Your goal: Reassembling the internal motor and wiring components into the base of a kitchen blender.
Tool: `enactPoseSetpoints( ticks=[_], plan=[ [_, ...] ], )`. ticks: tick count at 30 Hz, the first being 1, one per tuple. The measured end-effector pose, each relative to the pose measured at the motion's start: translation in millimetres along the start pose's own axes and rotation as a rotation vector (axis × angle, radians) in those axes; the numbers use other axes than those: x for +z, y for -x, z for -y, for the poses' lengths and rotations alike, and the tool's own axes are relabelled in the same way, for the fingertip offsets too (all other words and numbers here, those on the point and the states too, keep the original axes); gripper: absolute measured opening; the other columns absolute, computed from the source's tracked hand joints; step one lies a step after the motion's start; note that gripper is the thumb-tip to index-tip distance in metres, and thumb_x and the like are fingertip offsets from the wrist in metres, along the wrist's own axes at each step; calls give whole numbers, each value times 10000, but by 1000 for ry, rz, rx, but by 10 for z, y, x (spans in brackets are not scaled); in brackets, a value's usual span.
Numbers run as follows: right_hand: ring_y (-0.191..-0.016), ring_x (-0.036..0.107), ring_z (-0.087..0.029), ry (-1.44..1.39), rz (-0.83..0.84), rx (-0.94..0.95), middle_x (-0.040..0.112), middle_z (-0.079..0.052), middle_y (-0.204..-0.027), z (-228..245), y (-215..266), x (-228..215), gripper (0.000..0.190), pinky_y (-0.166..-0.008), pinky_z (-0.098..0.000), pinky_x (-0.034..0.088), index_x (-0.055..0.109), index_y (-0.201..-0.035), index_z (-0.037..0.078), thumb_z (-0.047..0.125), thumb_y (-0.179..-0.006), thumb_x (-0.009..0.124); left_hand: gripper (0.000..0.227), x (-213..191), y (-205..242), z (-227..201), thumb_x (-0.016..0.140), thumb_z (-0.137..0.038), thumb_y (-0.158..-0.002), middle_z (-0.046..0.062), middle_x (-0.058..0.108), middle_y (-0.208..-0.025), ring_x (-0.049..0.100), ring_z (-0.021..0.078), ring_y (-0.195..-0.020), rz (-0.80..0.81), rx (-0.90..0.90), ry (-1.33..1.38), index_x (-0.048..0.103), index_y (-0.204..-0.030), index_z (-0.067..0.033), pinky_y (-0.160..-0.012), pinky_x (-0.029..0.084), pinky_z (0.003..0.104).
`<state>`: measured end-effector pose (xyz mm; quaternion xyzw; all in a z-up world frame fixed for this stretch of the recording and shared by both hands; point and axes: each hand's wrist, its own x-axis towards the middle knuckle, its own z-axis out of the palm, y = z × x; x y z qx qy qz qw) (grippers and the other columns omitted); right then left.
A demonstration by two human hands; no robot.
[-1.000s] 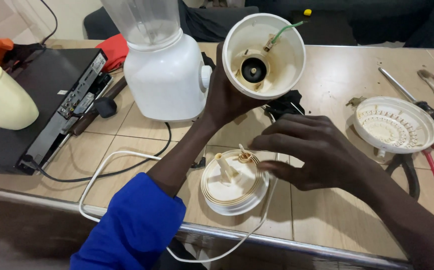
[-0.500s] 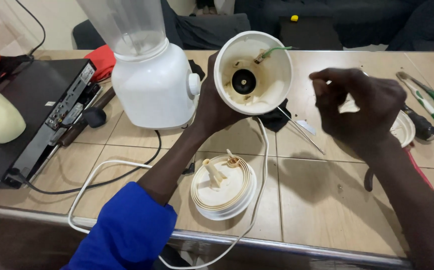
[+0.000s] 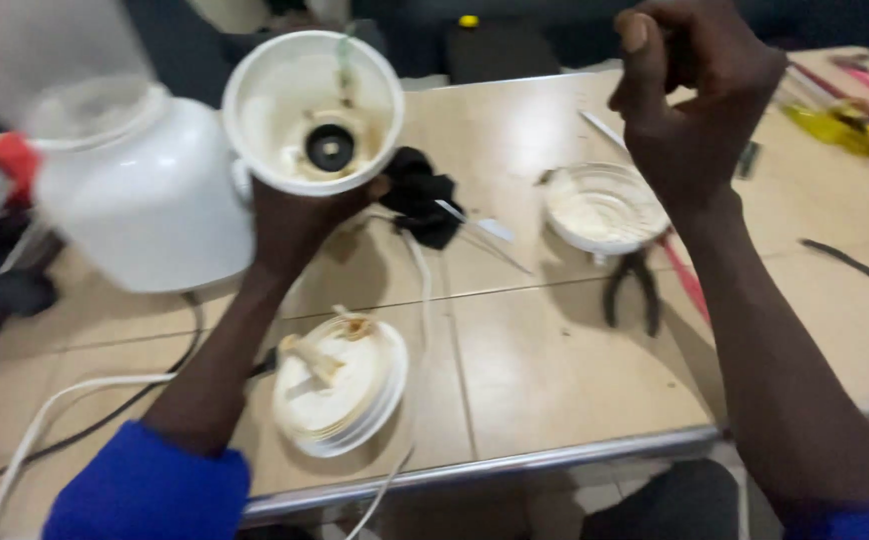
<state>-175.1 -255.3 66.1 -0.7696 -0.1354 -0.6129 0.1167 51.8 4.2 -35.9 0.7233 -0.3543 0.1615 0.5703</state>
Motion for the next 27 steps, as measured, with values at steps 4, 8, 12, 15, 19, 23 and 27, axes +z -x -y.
enactPoseSetpoints(
  ticks=[4,8,12,15,19,23,27],
  plan=[
    [-700,720,-286,26,89,35,663,-247,-941,-83,104,-445,228,-587,-315,446,644,-1125,-169,-3,-1274,592,1075,-1,50,-120,1047,-213,-586,172,598,-1440,555,314,-1351,6,91,56,452,-1455,5,-1162,423,460],
    [-729,717,-261,130,295,135,683,-217,-886,-143,311,-919,213,-626,-315,503,673,-1108,-156,-28,-1270,623,1222,34,51,39,1059,-225,-619,203,510,-1542,491,348,-1434,40,159,-10,276,-1532,-6,-1229,342,472],
    [-662,684,-194,180,412,473,686,-165,-791,-202,601,-1208,116,-635,-309,574,696,-1110,-113,-29,-1179,659,1192,6,82,-213,1035,-200,-658,213,462,-1570,466,373,-1443,81,187,-11,263,-1547,-16,-1227,339,515],
    [-630,687,-182,286,506,519,717,-133,-779,-238,864,-1325,241,-621,-316,553,733,-1094,-63,151,-1172,655,1080,-45,91,-388,1019,-163,-667,208,529,-1493,516,359,-1383,33,189,20,348,-1496,9,-1198,371,504],
    [-785,760,-224,228,577,612,757,-199,-993,-225,1034,-1244,154,-697,-328,637,697,-1184,-40,-11,-1038,656,916,-122,51,-517,996,-106,-681,200,628,-1378,592,337,-1293,-42,200,65,476,-1420,46,-1155,419,486],
    [-1027,662,-372,98,749,494,635,-211,-1222,-61,948,-984,375,-748,-455,567,690,-1260,83,12,-894,728,792,-169,-13,-260,997,-83,-743,246,597,-1342,594,365,-1282,43,392,140,513,-1349,77,-1170,433,504],
    [-1113,674,-430,246,755,408,645,-164,-1227,-104,913,-761,160,-859,-560,571,757,-1070,134,55,-939,710,671,-181,-100,-67,1007,-122,-807,409,634,-1214,653,527,-1182,52,746,-186,591,-1207,220,-1187,333,601]
  ],
)
